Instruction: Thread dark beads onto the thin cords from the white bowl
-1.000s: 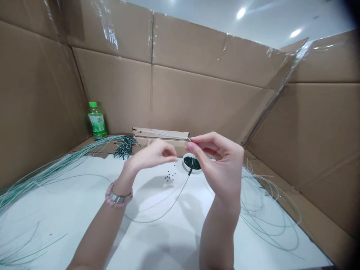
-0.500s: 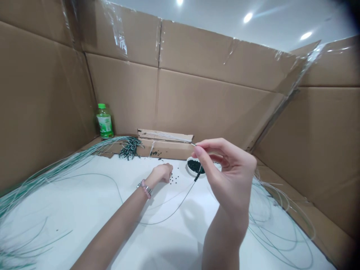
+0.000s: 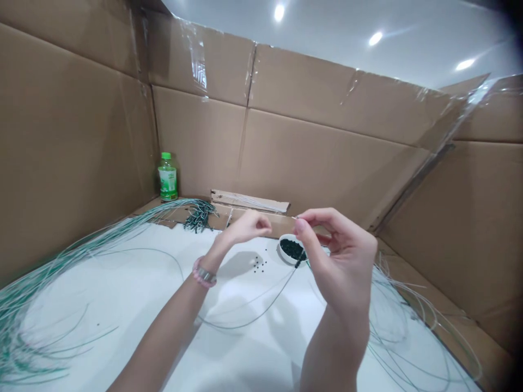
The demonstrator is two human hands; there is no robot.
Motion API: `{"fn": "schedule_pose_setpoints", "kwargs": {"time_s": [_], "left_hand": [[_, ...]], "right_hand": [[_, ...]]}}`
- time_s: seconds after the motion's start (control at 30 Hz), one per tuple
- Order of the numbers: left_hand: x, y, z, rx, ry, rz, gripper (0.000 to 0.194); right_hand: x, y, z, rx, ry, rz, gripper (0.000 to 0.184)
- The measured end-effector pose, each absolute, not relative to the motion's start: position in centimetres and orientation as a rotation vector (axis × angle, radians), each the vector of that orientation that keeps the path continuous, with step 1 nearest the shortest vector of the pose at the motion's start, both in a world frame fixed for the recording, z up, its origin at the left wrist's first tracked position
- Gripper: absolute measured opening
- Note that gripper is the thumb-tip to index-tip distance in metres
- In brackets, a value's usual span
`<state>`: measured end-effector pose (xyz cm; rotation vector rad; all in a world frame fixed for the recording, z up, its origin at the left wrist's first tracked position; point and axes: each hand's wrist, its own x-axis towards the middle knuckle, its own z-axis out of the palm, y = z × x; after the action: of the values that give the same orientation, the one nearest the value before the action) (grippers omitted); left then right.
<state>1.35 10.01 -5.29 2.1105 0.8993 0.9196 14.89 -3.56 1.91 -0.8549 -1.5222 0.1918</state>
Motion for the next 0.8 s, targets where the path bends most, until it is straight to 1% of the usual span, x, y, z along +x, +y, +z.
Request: {"fn": "schedule_pose_setpoints", "kwargs": {"time_s": [0.1,0.17,0.2,0.3,0.4,0.8], "left_hand": [[0.5,7.6,-2.3,1.952,0.761,1.244,0.025],[0.3,5.7,-1.1,1.746,0.486,1.408,0.02],[0.3,4.8,-0.6,1.634,0.333,1.429,0.015],[0.4,2.7,0.0,1.408,0.045,1.373,0.0],[0.4,1.7,0.4,1.379,-0.013,1.335,0.004],[0.0,0.9,1.0,1.391,-0.054,1.296,0.009]], "right_hand": [[14.2,-3.8,1.8,-0.785,-1.489,0.171,0.013],[13.6,-3.9,1.6,-0.751,-1.481,0.149,0.013],[13.3,-4.0,1.5,-0.74,-1.48,0.14,0.014],[12.7,-4.2,1.2,-0.723,-1.479,0.12,0.016],[12.4,-4.5,1.1,-0.706,-1.477,0.107,0.019],[12.3,-5.3,1.3,-0.685,-1.49,0.08,0.022]]}}
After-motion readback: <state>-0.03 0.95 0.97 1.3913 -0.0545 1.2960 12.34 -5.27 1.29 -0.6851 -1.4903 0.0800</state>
